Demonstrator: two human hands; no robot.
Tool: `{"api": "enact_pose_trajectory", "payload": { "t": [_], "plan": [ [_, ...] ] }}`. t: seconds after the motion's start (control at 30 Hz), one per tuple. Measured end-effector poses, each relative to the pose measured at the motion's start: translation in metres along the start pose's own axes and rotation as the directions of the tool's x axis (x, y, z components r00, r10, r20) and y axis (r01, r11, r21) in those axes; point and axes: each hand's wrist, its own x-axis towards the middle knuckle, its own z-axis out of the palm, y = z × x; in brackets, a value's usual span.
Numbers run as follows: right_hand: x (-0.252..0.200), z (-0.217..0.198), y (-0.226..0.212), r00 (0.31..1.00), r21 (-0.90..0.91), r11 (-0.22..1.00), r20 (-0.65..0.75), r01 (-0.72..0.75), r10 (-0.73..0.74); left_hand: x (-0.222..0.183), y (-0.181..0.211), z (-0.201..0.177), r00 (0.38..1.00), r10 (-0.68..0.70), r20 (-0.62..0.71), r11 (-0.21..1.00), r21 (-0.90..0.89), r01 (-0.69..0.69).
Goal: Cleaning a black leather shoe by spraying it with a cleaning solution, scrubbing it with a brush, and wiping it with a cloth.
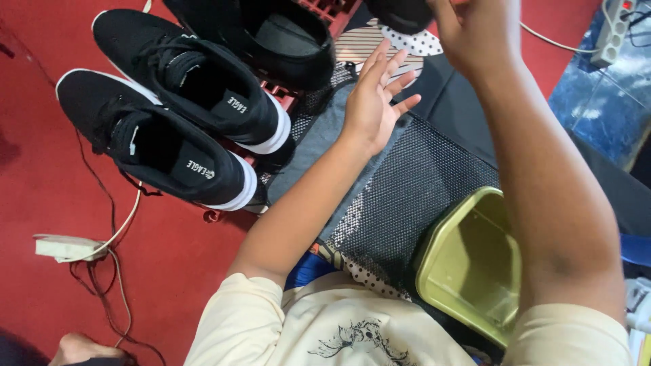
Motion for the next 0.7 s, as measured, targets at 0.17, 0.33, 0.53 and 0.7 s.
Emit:
{"api": "enact_pose_trajectory", "payload": {
  "t": [0.17,0.33,0.53,0.7],
  "plan": [
    [-0.075,-0.103,-0.047,0.980,0.198,0.964,-0.126,0.179,-0.156,-0.036,-0.020,0.011,0.998,-0.012,0.056,1.000,-0.008,0.013],
    [-0.161,-0.154,-0.069,0.992,0.191,0.981,-0.125,0.045,-0.022,-0.076,-0.066,0.002,0.992,-0.054,0.111,0.999,-0.002,0.055],
    [-0.240,-0.185,-0.090,0.970,0.197,0.976,-0.204,-0.093,0.133,-0.126,-0.079,-0.003,0.949,-0.191,0.252,0.978,0.133,0.161],
    [-0.274,-0.192,-0.103,0.954,0.178,0.977,-0.253,-0.120,0.163,-0.150,-0.088,-0.006,0.938,-0.178,0.297,0.976,0.177,0.128]
  ]
}}
